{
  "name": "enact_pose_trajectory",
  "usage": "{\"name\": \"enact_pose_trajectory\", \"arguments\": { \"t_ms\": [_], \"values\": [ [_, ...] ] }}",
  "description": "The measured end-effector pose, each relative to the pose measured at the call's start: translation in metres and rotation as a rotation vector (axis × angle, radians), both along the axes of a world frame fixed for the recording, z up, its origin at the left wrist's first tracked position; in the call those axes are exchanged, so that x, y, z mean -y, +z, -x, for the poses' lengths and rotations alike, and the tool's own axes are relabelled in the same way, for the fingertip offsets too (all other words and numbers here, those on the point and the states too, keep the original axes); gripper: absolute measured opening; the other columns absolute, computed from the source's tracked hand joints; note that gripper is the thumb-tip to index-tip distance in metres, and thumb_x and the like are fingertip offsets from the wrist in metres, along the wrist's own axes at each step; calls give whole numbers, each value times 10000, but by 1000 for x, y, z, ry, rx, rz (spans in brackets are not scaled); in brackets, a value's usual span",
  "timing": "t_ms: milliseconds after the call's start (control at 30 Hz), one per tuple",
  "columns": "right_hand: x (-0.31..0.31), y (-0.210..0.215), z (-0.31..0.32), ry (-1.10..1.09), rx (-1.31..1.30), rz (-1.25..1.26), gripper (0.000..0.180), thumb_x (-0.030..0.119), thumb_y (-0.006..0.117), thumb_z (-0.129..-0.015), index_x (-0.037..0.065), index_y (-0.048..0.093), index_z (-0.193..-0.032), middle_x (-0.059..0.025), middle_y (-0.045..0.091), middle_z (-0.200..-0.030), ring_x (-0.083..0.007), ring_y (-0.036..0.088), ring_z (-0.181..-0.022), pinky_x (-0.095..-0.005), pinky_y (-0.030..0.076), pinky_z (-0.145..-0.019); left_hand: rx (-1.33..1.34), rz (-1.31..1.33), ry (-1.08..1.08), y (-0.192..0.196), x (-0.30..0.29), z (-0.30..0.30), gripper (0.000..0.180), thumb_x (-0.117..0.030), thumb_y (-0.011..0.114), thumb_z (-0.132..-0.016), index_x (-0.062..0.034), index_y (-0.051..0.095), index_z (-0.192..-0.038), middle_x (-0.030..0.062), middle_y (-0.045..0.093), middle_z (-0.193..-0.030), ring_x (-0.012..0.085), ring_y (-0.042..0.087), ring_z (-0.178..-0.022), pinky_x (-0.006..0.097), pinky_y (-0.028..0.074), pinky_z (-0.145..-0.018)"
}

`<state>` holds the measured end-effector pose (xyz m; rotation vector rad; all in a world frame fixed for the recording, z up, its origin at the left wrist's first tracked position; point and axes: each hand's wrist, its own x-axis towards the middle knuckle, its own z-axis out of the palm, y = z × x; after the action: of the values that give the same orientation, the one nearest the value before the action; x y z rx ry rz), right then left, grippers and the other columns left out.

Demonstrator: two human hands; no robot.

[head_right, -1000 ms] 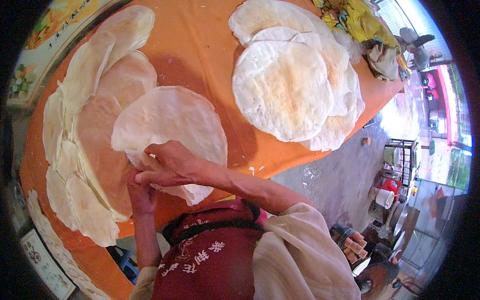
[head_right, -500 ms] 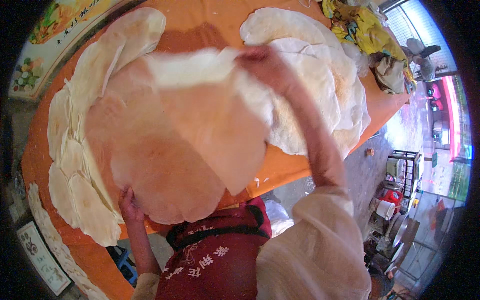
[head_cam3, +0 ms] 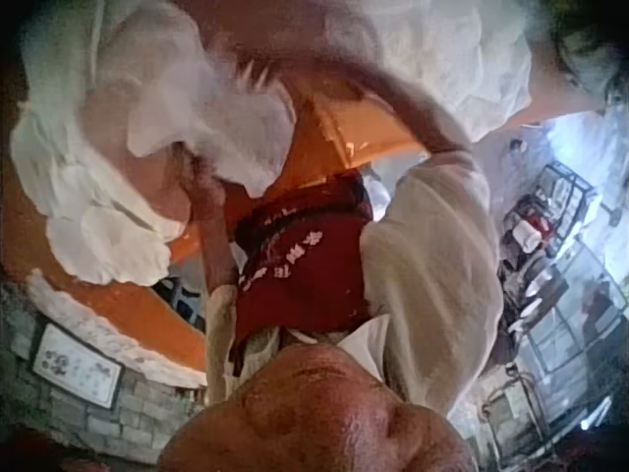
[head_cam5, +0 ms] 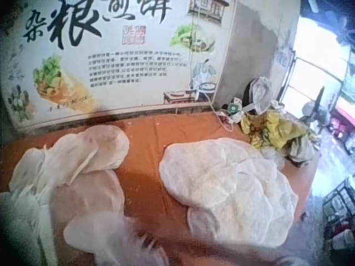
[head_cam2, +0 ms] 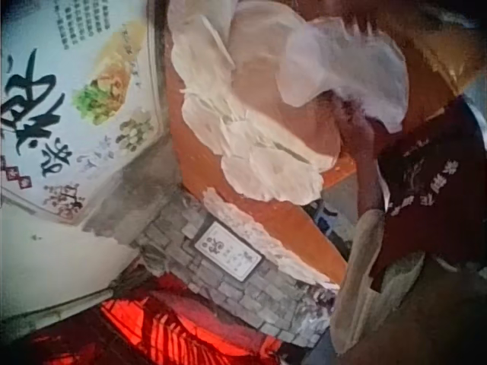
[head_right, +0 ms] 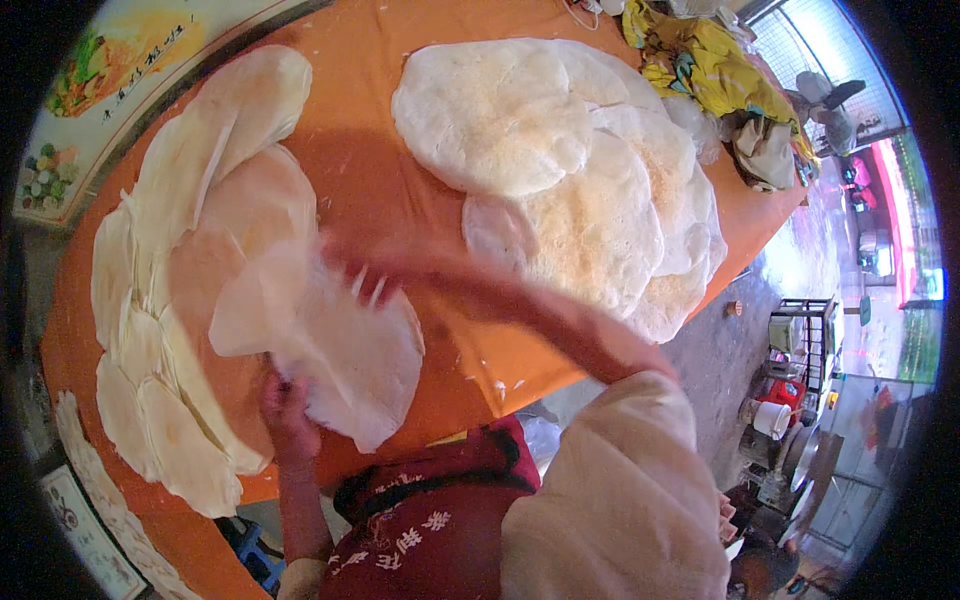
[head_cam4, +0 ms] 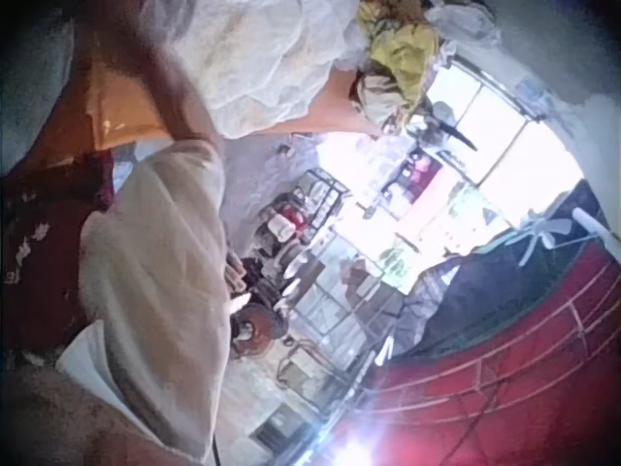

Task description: The person places a stack of thin sheets onto the table, then separates the sheets one by one by hand and spreads them across the table.

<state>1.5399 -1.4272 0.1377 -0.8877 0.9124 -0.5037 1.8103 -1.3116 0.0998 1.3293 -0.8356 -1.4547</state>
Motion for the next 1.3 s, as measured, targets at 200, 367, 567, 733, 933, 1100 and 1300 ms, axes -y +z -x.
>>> {"name": "enact_pose_trajectory", "arguments": {
  "t_ms": [200,367,567,733,933,1100,1300],
  "values": [
    [5,-14,-33,31,-260,218,271,234,571,-843,9,622,-985,-50,618,-661,-140,589,-529,-304,475,-496,185,73,-424,32,25,71,333,-77,553,-872,33,518,-1185,49,603,-934,123,566,-851,292,497,-768],
    [87,64,85,-357,-570,522,272,184,504,-809,52,667,-981,-31,649,-844,-90,550,-660,-256,451,-543,125,187,-209,42,29,69,320,-109,537,-900,23,508,-1190,81,587,-879,164,591,-788,298,512,-717],
    [132,85,325,-854,-320,602,142,168,586,-855,44,606,-920,-16,600,-697,-124,543,-483,-250,436,-424,163,37,-175,8,31,40,270,-118,555,-897,15,527,-1131,83,587,-840,164,599,-738,273,528,-622],
    [106,-18,429,-1264,-527,201,137,192,567,-847,75,548,-916,-97,654,-820,-207,661,-667,-292,546,-517,159,-77,-143,-23,28,29,250,-85,569,-878,0,544,-1111,65,598,-874,131,583,-731,262,508,-670],
    [82,-99,346,-1137,-816,325,307,170,664,-775,55,608,-1055,-117,665,-692,-255,652,-596,-348,522,-523,296,-138,-184,-40,31,34,253,-134,582,-880,3,556,-1091,62,598,-846,127,578,-733,267,498,-660],
    [121,-86,260,-604,-1531,821,262,206,651,-713,86,667,-945,-190,639,-916,-354,619,-873,-426,499,-786,628,0,-250,-63,32,25,260,-157,606,-861,9,578,-1059,78,602,-843,158,586,-741,286,493,-663],
    [182,-102,299,-409,-1870,954,272,259,613,-745,86,678,-945,-200,630,-890,-373,608,-849,-435,482,-834,1110,467,-270,-90,36,31,157,-127,590,-846,-12,573,-952,126,560,-762,254,537,-637,363,440,-566]
  ]
}}
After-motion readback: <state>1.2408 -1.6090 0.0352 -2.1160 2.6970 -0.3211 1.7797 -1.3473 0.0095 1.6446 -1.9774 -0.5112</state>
